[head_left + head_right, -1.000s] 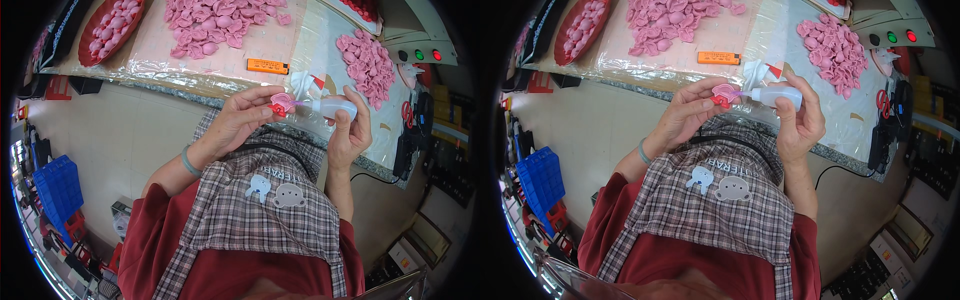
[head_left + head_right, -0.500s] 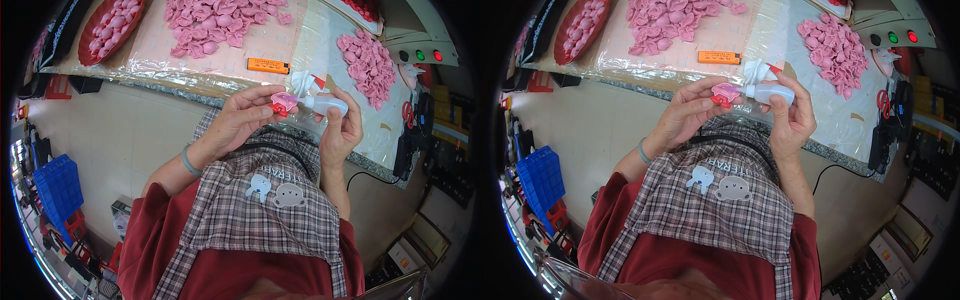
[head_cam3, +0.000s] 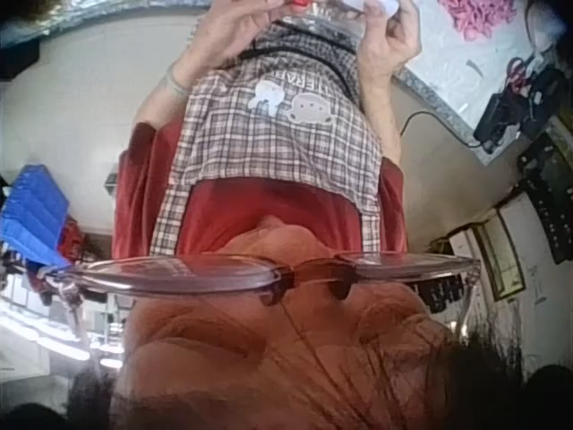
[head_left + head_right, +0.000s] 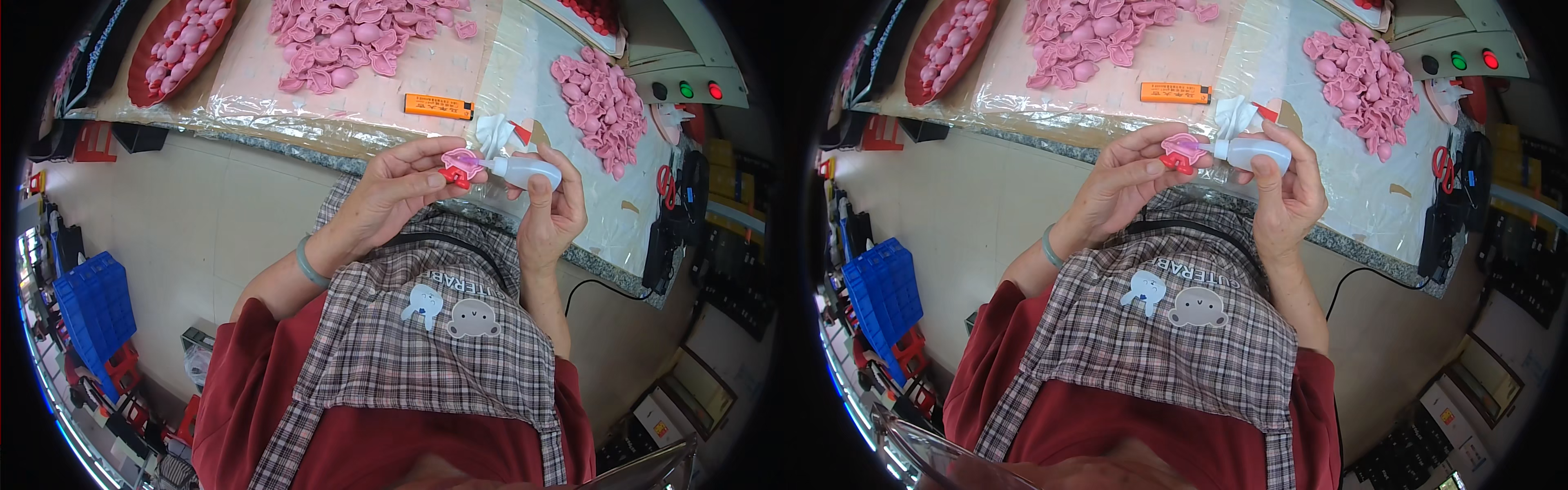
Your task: The person is applying glue to pink plastic toy components and assembling them at a factory workbench.
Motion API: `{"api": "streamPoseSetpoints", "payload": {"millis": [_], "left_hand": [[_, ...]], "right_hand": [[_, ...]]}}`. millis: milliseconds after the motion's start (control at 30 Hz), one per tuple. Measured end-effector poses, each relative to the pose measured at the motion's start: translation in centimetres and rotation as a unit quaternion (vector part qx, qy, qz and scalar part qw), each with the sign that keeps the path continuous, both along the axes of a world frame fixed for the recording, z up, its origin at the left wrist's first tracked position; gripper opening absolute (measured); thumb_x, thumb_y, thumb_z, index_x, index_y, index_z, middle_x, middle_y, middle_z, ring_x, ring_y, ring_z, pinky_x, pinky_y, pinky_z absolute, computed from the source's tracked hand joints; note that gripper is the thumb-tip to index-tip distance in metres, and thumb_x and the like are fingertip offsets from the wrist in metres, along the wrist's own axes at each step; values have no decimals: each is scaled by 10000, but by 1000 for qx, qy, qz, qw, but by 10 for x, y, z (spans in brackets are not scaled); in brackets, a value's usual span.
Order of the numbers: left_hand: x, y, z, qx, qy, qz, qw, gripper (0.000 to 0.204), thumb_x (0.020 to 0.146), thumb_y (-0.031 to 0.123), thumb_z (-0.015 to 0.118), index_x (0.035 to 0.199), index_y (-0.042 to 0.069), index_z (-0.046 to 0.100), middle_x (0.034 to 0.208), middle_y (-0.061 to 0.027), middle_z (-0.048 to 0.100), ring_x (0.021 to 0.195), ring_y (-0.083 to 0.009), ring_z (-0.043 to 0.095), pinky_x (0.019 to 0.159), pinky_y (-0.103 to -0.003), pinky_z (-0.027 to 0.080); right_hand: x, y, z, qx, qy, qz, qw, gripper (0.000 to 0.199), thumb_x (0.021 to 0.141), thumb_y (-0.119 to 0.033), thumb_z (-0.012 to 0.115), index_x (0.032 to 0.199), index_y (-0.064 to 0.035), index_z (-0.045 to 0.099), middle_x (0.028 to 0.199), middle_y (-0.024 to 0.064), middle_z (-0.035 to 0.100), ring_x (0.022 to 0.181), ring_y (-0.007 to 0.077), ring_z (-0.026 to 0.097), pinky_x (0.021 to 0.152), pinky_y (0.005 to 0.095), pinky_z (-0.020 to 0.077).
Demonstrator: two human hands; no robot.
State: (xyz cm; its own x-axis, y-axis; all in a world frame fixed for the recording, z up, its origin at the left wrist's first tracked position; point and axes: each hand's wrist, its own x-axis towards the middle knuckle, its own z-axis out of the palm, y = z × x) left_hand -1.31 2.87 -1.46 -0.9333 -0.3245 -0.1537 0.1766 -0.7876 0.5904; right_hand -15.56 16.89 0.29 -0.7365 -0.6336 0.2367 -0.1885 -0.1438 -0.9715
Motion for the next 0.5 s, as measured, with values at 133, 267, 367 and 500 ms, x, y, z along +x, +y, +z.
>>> {"api": "streamPoseSetpoints", "payload": {"millis": [133,267,367,500], "left_hand": [[0,0,-1,-7,0,1,1000,458,905,80,589,1338,-11,474,1253,-196,581,1152,-296,594,987,-358,493],[0,0,-1,-7,0,-1,1000,458,905,81,586,1340,-10,473,1252,-195,582,1153,-298,593,985,-356,494],[0,0,-1,-5,5,-1,1000,459,905,78,583,1341,-11,472,1256,-194,579,1151,-301,594,984,-356,495],[-1,-1,-2,0,7,3,1000,462,900,72,583,1341,-14,474,1265,-190,575,1154,-303,591,982,-357,496]], "right_hand": [[0,0,0,4,-1,-5,1000,372,943,-199,613,1209,50,537,1005,195,660,736,161,613,629,257,491],[0,0,-1,3,2,-13,1000,379,942,-206,615,1209,51,536,1000,193,660,735,162,613,629,254,489],[-1,2,-2,4,-8,-17,1000,383,944,-208,613,1211,55,534,995,191,659,731,160,609,628,253,486],[-7,3,-2,-16,-40,-17,999,388,950,-212,604,1217,59,528,980,182,657,710,145,580,613,251,461]]}}
